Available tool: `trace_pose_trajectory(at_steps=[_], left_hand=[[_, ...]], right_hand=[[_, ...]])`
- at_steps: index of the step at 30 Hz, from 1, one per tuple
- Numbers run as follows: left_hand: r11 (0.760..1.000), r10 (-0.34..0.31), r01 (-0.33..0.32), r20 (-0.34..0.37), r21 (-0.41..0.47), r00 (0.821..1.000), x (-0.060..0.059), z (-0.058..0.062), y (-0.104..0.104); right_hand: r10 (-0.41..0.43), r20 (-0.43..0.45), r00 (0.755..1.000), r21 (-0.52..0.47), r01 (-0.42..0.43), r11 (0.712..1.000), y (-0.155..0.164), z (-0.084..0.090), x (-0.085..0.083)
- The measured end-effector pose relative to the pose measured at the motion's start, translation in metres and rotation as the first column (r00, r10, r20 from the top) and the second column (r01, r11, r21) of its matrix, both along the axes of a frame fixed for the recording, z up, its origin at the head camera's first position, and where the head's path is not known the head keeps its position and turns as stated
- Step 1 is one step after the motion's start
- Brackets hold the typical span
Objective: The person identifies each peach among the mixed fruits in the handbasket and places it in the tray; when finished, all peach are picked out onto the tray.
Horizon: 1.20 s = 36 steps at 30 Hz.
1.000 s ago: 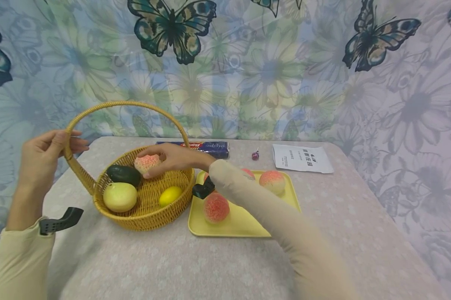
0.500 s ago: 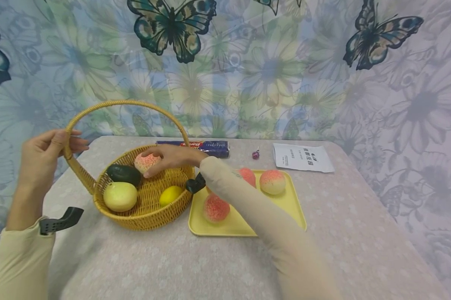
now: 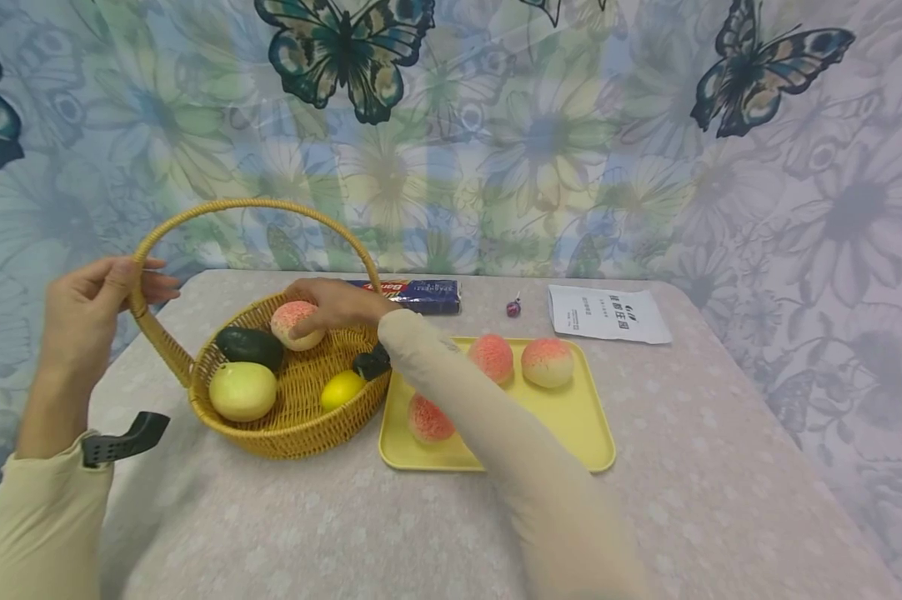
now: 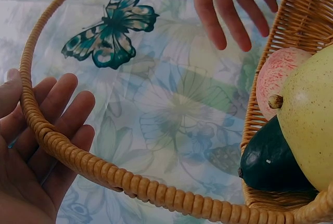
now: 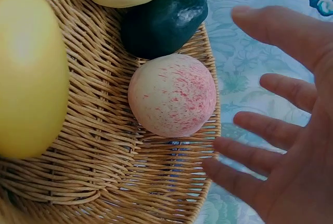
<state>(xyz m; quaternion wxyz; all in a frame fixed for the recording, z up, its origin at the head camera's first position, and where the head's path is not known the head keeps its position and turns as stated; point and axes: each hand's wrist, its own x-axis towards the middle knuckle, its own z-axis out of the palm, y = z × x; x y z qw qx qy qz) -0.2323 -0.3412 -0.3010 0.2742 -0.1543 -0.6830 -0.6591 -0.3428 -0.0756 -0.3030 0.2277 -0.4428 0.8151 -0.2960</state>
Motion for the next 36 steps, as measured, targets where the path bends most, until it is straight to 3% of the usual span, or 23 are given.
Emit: trace_pose_trajectory(at_steps=[8,15,26,36], left_hand=[[1.000,-0.006,0.006,-0.006,0.006,1.000,-0.001,0.000,0.000],[1.000,0.000,0.000,0.001,-0.003,1.000,-0.002,-0.001,0.000],[1.000,0.002,-0.002,0.008,-0.010,1.000,-0.003,0.002,0.000],[1.000,-0.014,0.014,0.001,0.008,1.000,-0.002,0.003,0.000]], right_hand=[[-0.073,-0.052,0.996,-0.042,0.071,0.997,-0.011,-0.008,-0.002],[-0.147,-0.092,0.985,-0.022,0.145,0.989,-0.018,-0.016,-0.005],[-0.145,-0.060,0.988,-0.008,0.145,0.989,-0.020,-0.019,-0.008],[-0.167,-0.108,0.980,0.031,0.172,0.985,-0.027,-0.027,-0.010]])
